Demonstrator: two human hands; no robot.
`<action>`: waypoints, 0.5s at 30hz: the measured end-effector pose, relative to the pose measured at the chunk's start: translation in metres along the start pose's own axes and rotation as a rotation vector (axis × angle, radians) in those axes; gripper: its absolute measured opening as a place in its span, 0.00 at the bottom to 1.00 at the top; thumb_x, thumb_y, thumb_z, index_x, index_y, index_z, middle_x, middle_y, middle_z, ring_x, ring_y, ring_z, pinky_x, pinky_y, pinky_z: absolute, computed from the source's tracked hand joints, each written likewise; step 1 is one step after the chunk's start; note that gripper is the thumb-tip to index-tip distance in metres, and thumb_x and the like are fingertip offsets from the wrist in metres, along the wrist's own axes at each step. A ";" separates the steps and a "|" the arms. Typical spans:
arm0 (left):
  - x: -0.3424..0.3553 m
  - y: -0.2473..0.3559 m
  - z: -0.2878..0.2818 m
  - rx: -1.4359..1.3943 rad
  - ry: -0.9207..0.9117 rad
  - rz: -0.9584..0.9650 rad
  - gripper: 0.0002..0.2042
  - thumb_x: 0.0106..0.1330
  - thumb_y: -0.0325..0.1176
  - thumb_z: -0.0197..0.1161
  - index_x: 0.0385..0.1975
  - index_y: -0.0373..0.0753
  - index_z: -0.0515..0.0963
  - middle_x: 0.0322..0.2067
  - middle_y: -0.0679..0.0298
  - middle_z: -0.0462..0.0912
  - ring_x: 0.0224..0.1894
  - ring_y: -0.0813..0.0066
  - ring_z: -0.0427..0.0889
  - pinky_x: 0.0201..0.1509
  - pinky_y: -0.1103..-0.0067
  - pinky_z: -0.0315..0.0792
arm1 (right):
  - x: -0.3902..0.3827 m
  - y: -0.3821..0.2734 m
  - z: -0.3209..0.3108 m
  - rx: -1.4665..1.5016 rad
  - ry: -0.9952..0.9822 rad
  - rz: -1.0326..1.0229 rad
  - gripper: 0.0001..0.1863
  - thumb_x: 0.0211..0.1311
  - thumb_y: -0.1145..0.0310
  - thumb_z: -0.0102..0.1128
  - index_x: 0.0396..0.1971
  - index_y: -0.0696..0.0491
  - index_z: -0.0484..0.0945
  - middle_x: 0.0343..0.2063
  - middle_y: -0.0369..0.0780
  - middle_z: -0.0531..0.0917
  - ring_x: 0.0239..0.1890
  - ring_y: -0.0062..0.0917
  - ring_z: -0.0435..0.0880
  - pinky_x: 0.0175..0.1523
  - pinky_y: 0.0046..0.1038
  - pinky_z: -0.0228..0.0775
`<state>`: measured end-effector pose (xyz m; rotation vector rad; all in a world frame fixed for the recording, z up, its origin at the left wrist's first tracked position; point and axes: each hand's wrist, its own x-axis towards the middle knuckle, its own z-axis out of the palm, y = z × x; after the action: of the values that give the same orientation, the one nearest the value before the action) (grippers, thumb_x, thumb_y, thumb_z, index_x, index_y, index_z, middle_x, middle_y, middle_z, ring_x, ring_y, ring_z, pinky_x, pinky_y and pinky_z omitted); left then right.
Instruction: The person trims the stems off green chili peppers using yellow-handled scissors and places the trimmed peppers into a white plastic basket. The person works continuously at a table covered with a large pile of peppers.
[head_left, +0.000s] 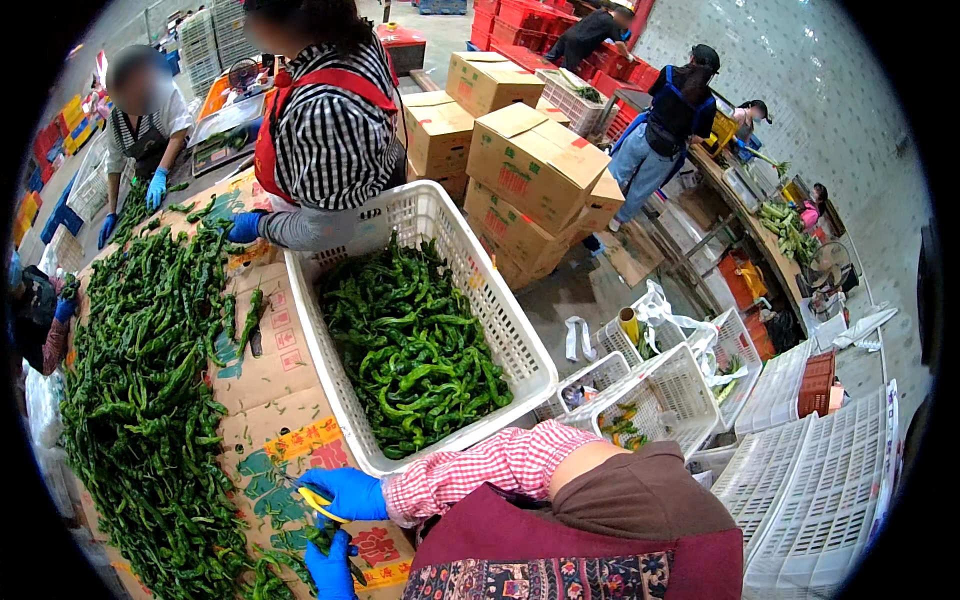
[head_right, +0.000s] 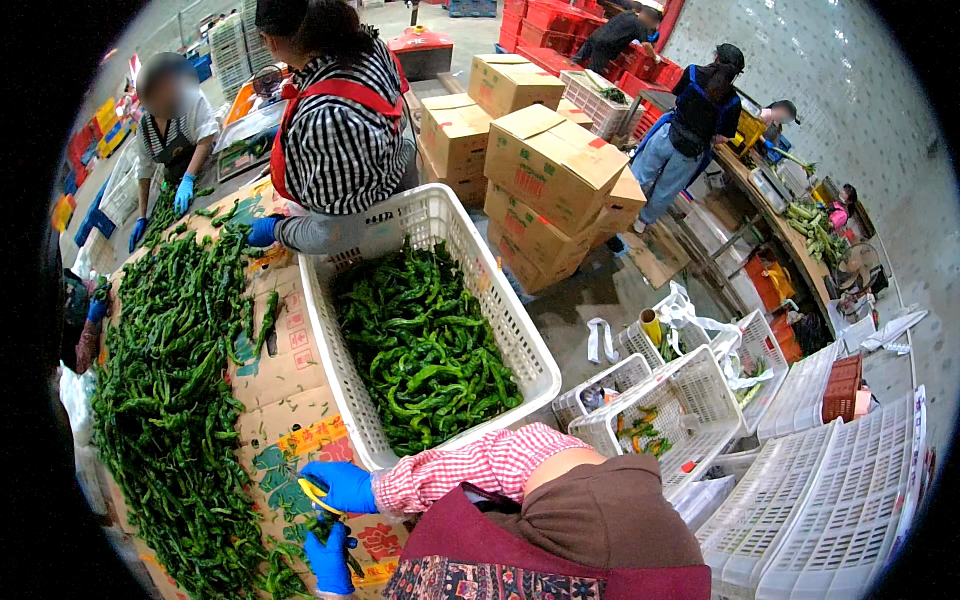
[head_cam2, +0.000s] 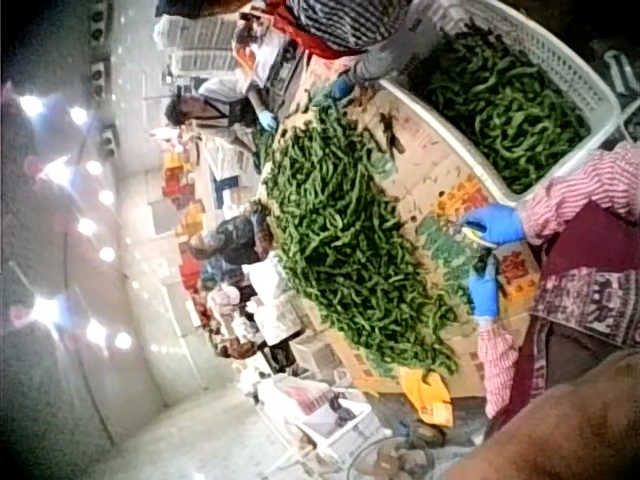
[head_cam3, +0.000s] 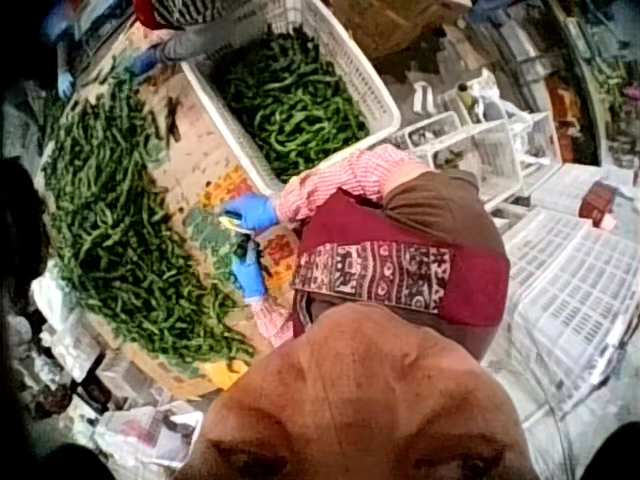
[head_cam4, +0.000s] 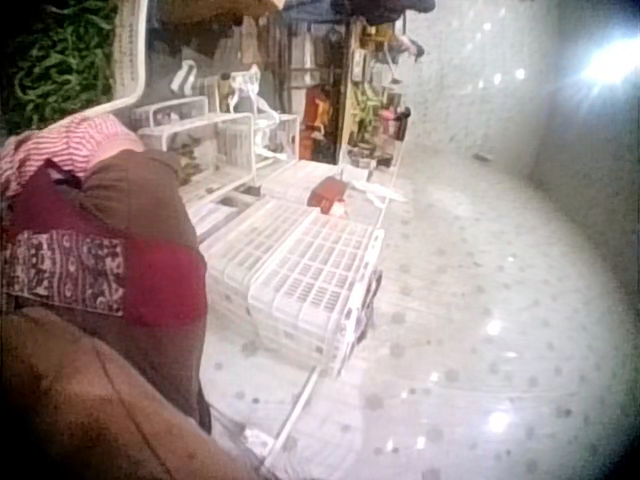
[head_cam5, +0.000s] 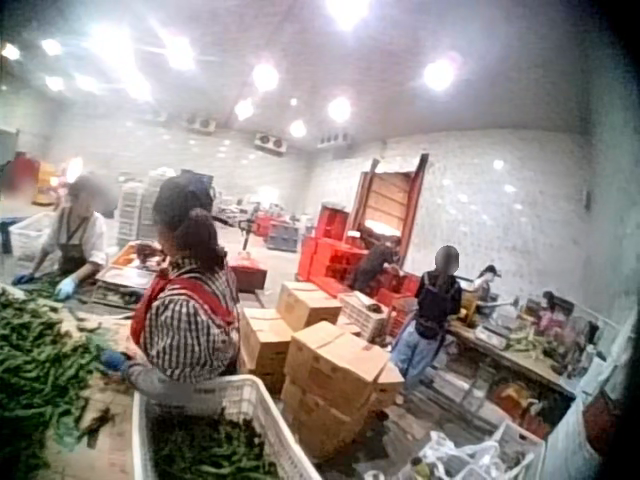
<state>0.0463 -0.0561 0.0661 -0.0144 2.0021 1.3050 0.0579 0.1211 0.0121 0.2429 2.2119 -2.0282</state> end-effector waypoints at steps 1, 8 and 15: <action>0.002 -0.003 -0.001 0.096 -0.039 0.092 0.09 0.67 0.34 0.62 0.35 0.34 0.79 0.30 0.64 0.82 0.28 0.75 0.77 0.30 0.79 0.73 | -0.003 0.002 -0.003 0.004 -0.004 -0.006 0.30 0.55 0.63 0.69 0.58 0.52 0.70 0.46 0.49 0.82 0.48 0.40 0.83 0.51 0.37 0.75; 0.027 -0.048 -0.001 -0.302 -0.065 -0.003 0.13 0.64 0.30 0.65 0.47 0.35 0.77 0.31 0.63 0.82 0.25 0.79 0.77 0.26 0.82 0.69 | 0.015 0.057 -0.012 -0.162 0.155 -0.156 0.20 0.62 0.58 0.62 0.51 0.53 0.76 0.41 0.44 0.83 0.42 0.30 0.83 0.49 0.33 0.74; 0.013 -0.043 -0.037 -0.342 0.057 -0.040 0.16 0.66 0.36 0.63 0.48 0.34 0.78 0.32 0.63 0.83 0.23 0.79 0.78 0.27 0.82 0.69 | -0.017 -0.001 -0.044 -0.425 -0.311 0.038 0.37 0.54 0.44 0.69 0.58 0.53 0.72 0.41 0.48 0.83 0.43 0.33 0.85 0.49 0.34 0.76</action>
<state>0.0322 -0.1016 0.0323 -0.2535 1.7921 1.6212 0.0752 0.1640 0.0206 -0.0719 2.3340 -1.4106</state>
